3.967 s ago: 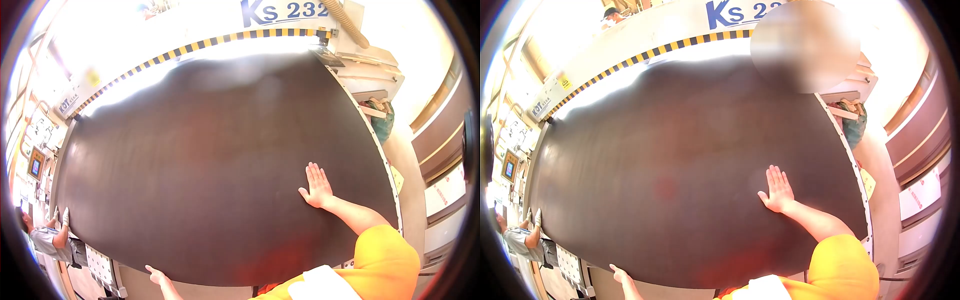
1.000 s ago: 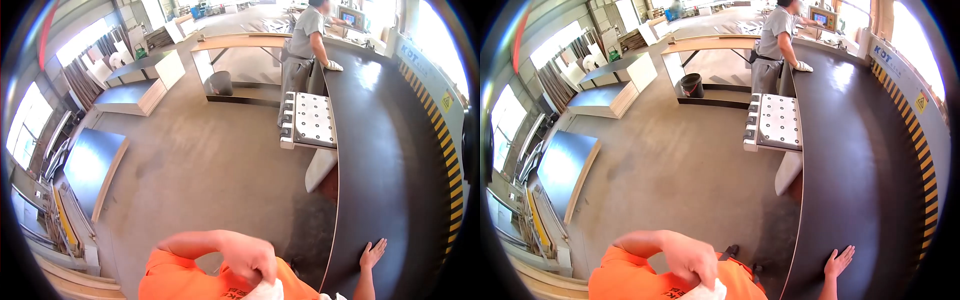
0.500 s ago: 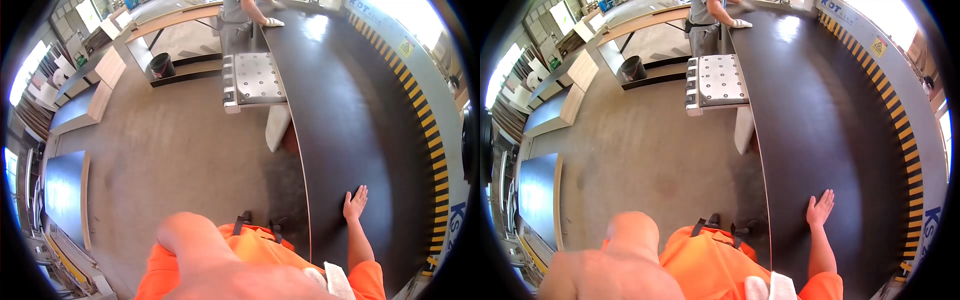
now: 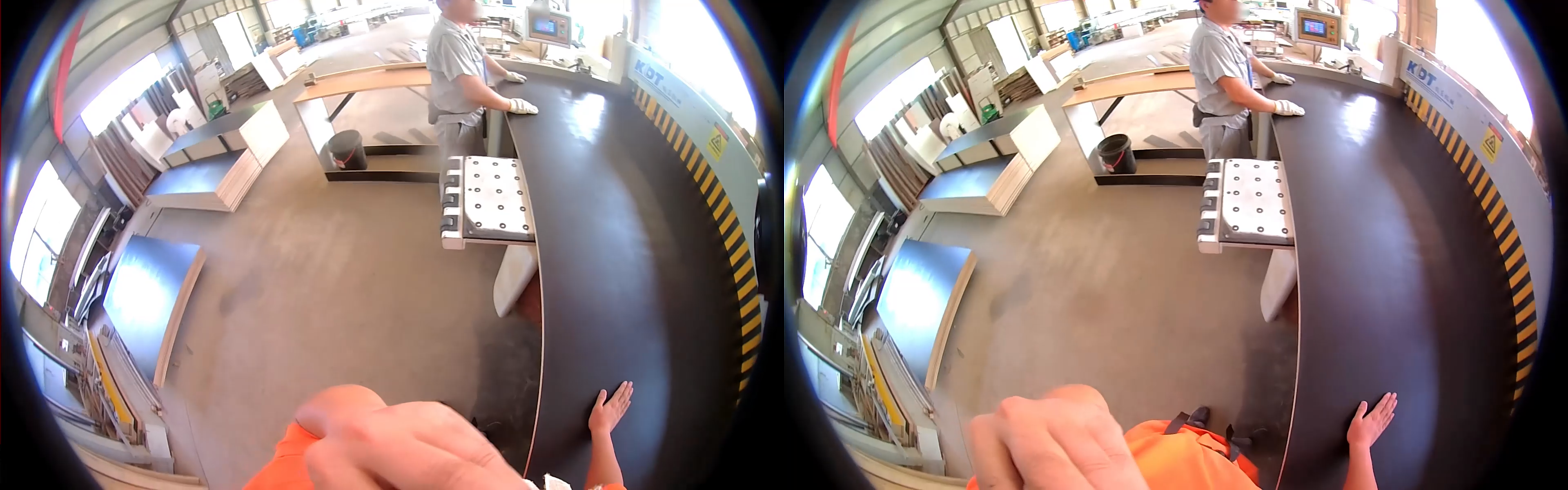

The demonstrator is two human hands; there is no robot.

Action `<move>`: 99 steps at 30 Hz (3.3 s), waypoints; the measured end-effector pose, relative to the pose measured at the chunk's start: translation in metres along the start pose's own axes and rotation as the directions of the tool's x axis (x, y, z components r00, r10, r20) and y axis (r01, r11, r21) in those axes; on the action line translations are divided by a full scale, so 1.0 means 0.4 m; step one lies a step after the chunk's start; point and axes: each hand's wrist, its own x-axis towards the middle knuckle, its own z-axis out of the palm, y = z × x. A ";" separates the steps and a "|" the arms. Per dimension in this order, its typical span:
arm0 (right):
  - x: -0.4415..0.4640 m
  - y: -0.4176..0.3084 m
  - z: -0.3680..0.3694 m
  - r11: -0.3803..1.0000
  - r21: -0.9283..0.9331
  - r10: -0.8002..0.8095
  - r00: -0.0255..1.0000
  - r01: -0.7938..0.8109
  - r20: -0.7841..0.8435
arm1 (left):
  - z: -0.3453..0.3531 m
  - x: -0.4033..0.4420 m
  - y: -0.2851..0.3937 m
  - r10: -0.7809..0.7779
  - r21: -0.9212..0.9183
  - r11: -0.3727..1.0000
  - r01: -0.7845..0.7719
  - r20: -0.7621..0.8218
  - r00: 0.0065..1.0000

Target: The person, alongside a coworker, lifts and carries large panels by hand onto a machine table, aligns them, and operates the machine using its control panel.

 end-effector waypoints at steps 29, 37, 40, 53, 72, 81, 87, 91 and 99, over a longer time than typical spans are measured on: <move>0.016 0.021 0.032 0.998 -0.050 -0.028 0.999 0.027 -0.016 | 0.002 -0.135 -0.050 -0.163 -0.104 0.979 0.175 0.118 0.980; 0.009 0.014 0.023 0.999 -0.050 -0.019 1.000 0.018 -0.022 | 0.012 -0.142 -0.045 -0.416 -0.303 0.839 0.452 0.179 0.892; 0.018 0.012 0.033 0.998 -0.056 -0.020 1.000 0.019 -0.017 | 0.050 -0.144 -0.054 -0.412 -0.363 0.817 0.448 0.177 0.894; 0.015 0.009 0.029 0.998 0.019 -0.057 0.997 0.058 -0.041 | -0.016 -0.119 -0.037 -0.196 -0.569 0.746 0.346 0.309 0.931; 0.007 0.016 -0.012 0.988 0.156 0.005 0.999 0.001 -0.033 | -0.303 -0.709 -0.199 -0.959 0.784 -0.283 0.553 -0.244 -0.145; 0.007 0.016 -0.012 0.986 0.168 -0.001 0.999 0.009 -0.048 | -0.266 -0.649 -0.679 -0.943 0.759 0.140 0.636 -0.094 0.319; 0.020 0.019 -0.033 0.980 0.197 -0.037 0.999 0.039 -0.014 | -0.264 -0.673 -1.027 -0.925 0.974 0.068 0.216 -0.020 0.380; 0.031 0.020 -0.033 0.977 0.208 -0.045 0.998 0.035 0.042 | -0.292 -0.664 -1.146 -0.965 0.998 -0.061 -0.020 -0.054 0.256; 0.042 0.028 -0.030 0.967 0.256 -0.027 0.999 0.020 0.027 | -0.340 -0.617 -1.267 -0.978 0.992 -0.091 -0.090 -0.072 0.197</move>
